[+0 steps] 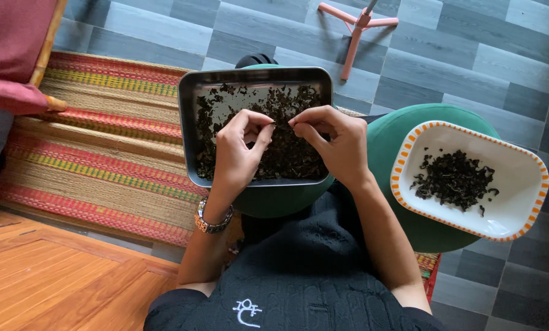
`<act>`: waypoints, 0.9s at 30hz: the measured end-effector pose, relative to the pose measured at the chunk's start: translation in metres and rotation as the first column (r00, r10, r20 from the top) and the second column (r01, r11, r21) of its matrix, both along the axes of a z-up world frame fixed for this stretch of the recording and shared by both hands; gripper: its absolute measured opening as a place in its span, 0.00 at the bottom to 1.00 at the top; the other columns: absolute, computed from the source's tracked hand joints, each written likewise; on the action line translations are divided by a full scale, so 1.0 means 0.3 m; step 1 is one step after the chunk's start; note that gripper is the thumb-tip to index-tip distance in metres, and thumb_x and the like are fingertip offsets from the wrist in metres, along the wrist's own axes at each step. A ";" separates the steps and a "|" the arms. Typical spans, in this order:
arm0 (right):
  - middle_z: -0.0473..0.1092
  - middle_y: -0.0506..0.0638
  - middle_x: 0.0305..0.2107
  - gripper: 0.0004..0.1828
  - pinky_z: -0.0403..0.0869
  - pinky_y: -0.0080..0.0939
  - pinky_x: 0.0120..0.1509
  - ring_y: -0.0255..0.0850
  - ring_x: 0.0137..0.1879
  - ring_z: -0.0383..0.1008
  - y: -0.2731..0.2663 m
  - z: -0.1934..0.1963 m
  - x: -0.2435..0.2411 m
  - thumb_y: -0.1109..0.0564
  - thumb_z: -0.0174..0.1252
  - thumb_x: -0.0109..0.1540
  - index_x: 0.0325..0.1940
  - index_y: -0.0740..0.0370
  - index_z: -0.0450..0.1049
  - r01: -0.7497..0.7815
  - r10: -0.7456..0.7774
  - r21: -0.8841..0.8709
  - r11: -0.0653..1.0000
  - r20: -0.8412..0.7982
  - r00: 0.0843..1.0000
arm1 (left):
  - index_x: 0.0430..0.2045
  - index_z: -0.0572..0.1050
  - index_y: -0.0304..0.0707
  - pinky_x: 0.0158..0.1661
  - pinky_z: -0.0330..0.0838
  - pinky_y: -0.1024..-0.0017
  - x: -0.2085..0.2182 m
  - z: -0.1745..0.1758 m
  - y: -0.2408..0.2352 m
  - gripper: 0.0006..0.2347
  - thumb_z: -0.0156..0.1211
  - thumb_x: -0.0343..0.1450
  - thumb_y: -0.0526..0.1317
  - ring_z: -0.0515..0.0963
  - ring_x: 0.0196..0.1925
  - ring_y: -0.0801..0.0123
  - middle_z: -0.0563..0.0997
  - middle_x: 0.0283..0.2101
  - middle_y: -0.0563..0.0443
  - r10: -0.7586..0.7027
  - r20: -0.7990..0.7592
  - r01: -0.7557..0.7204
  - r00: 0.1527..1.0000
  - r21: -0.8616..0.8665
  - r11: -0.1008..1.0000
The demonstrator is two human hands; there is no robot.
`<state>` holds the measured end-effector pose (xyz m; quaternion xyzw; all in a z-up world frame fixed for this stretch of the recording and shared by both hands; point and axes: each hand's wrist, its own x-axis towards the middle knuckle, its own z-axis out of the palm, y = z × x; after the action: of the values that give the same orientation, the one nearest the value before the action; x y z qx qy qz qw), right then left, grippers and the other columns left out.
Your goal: Sorting dried tea leaves by hand, picking out stems or debris and placing them into a separate bowl.
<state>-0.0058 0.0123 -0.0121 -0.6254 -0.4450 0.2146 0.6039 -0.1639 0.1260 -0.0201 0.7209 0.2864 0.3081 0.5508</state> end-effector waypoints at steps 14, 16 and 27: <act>0.79 0.60 0.42 0.05 0.72 0.41 0.52 0.43 0.44 0.76 -0.632 0.078 0.186 0.72 0.72 0.73 0.52 0.73 0.83 0.466 -0.290 -0.138 0.874 0.622 0.727 | 0.44 0.74 0.31 0.40 0.85 0.78 -0.011 0.001 0.035 0.05 0.56 0.75 0.28 0.87 0.37 0.69 0.84 0.40 0.45 -0.015 -0.057 0.015 0.998 -0.005 1.000; 0.80 0.61 0.46 0.07 0.71 0.42 0.58 0.47 0.48 0.79 -0.760 0.035 0.225 0.73 0.75 0.78 0.57 0.72 0.83 0.592 -0.320 -0.179 0.786 0.700 0.638 | 0.46 0.71 0.31 0.43 0.85 0.76 -0.017 -0.010 0.039 0.06 0.53 0.77 0.30 0.87 0.41 0.65 0.83 0.43 0.42 -0.005 -0.001 0.005 1.000 -0.071 0.997; 0.76 0.58 0.39 0.01 0.69 0.47 0.52 0.48 0.41 0.73 -0.644 0.049 0.202 0.67 0.68 0.77 0.53 0.68 0.84 0.525 -0.223 -0.175 0.833 0.763 0.607 | 0.53 0.66 0.32 0.62 0.75 0.62 -0.017 -0.031 0.013 0.09 0.43 0.81 0.37 0.79 0.61 0.44 0.76 0.57 0.24 0.051 0.510 0.309 0.859 -0.596 0.741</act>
<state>0.0550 -0.1810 0.0027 -0.8434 -0.4483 -0.0975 0.2797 -0.1690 0.1298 -0.0293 0.3946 0.1729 0.3204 0.8436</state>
